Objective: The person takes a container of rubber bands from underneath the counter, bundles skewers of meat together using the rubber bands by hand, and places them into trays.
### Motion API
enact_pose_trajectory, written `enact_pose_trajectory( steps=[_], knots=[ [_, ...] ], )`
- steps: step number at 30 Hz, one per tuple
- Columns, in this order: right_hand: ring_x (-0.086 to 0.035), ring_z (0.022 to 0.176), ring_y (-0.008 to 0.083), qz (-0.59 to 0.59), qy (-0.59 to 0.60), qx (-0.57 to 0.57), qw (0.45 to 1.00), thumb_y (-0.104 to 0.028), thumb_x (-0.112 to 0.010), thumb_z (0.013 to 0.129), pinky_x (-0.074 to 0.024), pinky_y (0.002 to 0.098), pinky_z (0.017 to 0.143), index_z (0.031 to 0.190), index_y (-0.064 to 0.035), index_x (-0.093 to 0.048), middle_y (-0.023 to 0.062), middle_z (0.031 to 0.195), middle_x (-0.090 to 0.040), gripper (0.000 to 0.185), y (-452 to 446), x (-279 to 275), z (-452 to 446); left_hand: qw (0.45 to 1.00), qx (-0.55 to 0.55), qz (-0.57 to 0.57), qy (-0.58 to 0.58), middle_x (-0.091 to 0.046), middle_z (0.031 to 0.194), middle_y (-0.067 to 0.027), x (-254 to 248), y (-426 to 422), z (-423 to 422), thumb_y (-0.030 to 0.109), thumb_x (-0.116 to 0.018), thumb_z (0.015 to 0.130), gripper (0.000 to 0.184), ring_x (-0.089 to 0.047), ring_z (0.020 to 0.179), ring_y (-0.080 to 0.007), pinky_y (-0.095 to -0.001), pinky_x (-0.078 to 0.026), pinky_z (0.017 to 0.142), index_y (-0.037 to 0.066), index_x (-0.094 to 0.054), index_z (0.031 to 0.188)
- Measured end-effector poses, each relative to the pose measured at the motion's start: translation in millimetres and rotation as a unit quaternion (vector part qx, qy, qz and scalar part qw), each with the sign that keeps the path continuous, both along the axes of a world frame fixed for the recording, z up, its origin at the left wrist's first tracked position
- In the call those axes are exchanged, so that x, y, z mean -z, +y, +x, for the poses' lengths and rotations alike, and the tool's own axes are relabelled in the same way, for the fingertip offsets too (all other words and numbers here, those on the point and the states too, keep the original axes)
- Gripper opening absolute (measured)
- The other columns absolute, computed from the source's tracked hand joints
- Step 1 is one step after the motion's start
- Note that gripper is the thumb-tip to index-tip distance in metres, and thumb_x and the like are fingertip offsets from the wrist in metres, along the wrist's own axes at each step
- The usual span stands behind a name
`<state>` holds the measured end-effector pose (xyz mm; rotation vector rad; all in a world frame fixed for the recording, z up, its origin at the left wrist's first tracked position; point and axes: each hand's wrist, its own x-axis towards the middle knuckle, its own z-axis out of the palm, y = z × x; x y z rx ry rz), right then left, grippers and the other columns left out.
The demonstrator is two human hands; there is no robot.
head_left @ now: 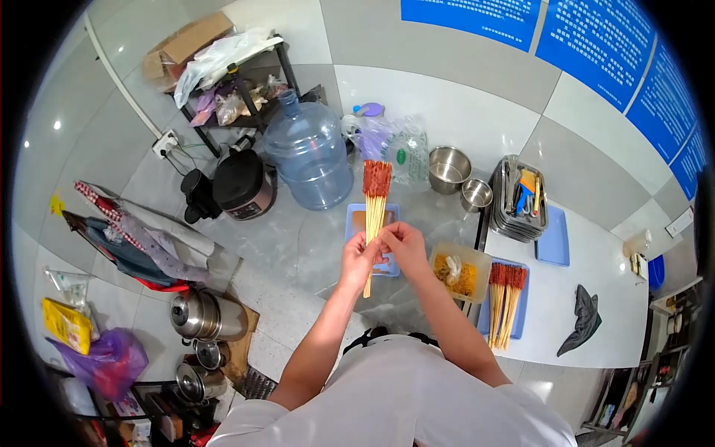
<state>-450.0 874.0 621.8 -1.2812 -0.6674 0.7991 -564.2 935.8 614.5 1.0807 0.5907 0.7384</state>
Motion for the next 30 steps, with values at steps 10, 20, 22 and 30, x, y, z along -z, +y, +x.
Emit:
enact_pose_trajectory(
  steps=[10, 20, 22, 30],
  knots=[
    [-0.057, 0.061, 0.0073, 0.031, 0.047, 0.084, 0.995, -0.011, -0.057, 0.095, -0.0469, 0.0230, 0.052, 0.093, 0.0019, -0.057, 0.0031, 0.073, -0.061, 0.013, -61.1, -11.8, 23.9, 0.993, 0.107, -0.048, -0.001, -0.062, 0.079, -0.0031, -15.7, -42.8, 46.1, 0.015, -0.054, 0.098, 0.014, -0.053, 0.060, -0.0067, -0.0249, -0.051, 0.055, 0.001, -0.058, 0.099],
    [-0.055, 0.057, 0.0059, -0.007, -0.001, 0.196, 0.981, -0.014, -0.053, 0.098, -0.0436, 0.0219, 0.046, 0.096, -0.0012, -0.053, 0.0013, 0.073, -0.058, 0.013, -184.1, -13.9, 82.2, 0.981, 0.187, -0.055, -0.016, -0.060, 0.079, -0.0014, -0.4, -146.3, 133.8, 0.012, -0.051, 0.099, 0.014, -0.054, 0.061, -0.0068, -0.0218, -0.049, 0.055, 0.000, -0.058, 0.098],
    [-0.055, 0.059, 0.0061, -0.002, -0.007, 0.222, 0.975, -0.014, -0.053, 0.098, -0.0455, 0.0224, 0.048, 0.097, -0.0013, -0.053, 0.0014, 0.074, -0.058, 0.013, -209.3, -10.9, 95.7, 0.982, 0.184, -0.038, -0.015, -0.061, 0.080, -0.0017, 0.0, -172.2, 150.5, 0.013, -0.051, 0.099, 0.014, -0.056, 0.062, -0.0074, -0.0219, -0.049, 0.054, 0.000, -0.058, 0.098],
    [-0.055, 0.065, 0.0062, -0.002, -0.059, 0.238, 0.970, -0.012, -0.054, 0.098, -0.0468, 0.0235, 0.054, 0.100, -0.0005, -0.049, 0.0019, 0.079, -0.058, 0.013, -319.0, 22.6, 161.4, 0.977, 0.186, -0.088, 0.049, -0.064, 0.083, -0.0047, 12.7, -275.5, 213.5, 0.013, -0.053, 0.098, 0.011, -0.062, 0.062, -0.0123, -0.0284, -0.054, 0.058, 0.003, -0.058, 0.096]
  ],
)
